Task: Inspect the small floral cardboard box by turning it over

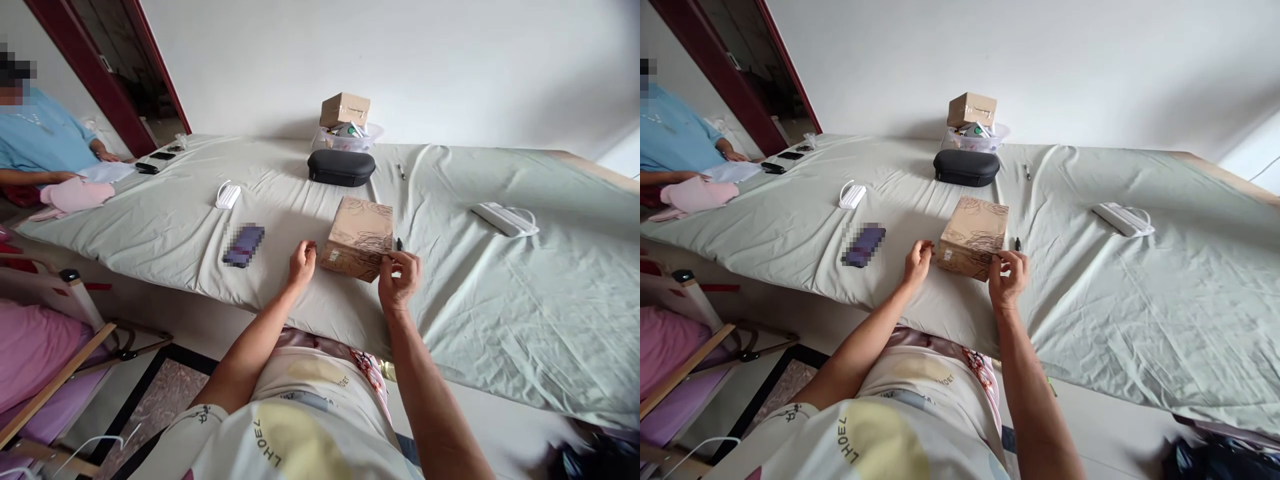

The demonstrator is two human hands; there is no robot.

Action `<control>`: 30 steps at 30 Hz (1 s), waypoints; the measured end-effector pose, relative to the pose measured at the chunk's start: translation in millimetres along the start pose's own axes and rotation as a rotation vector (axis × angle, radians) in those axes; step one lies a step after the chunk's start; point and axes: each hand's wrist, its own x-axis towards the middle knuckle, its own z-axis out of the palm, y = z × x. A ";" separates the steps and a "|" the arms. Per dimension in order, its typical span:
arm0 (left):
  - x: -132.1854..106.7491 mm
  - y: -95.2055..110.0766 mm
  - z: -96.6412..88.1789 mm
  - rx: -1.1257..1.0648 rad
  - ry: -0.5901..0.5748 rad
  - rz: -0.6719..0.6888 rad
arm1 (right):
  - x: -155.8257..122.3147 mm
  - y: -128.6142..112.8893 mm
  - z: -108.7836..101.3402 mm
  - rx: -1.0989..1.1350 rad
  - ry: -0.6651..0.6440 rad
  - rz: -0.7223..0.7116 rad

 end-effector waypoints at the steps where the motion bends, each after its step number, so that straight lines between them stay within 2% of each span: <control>1: -0.3 0.9 -2.0 -0.009 0.030 0.003 | -1.8 -2.5 1.0 0.010 -0.040 -0.022; 3: -1.1 3.6 -5.5 -0.013 0.061 0.038 | -5.3 -6.0 4.1 0.048 -0.128 -0.018; 7: -2.5 8.2 -8.8 -0.006 0.028 0.069 | -9.2 -6.4 8.9 0.188 -0.323 0.100; 10: -2.5 8.5 -8.4 -0.014 0.025 0.060 | -10.3 -6.8 8.9 0.258 -0.416 0.105; 15: -3.6 8.5 -6.9 -0.016 0.044 0.081 | -15.3 -13.3 10.0 0.260 -0.479 0.000; 21: -9.6 14.0 -2.3 0.180 0.074 0.266 | -17.9 -13.0 13.9 0.274 -0.491 -0.086; 25: -14.9 20.1 -0.4 0.310 0.083 0.404 | -16.3 -14.3 13.3 0.274 -0.503 -0.090; 30: -18.4 28.1 2.2 0.268 -0.032 0.512 | -18.2 -20.1 14.0 0.260 -0.558 -0.120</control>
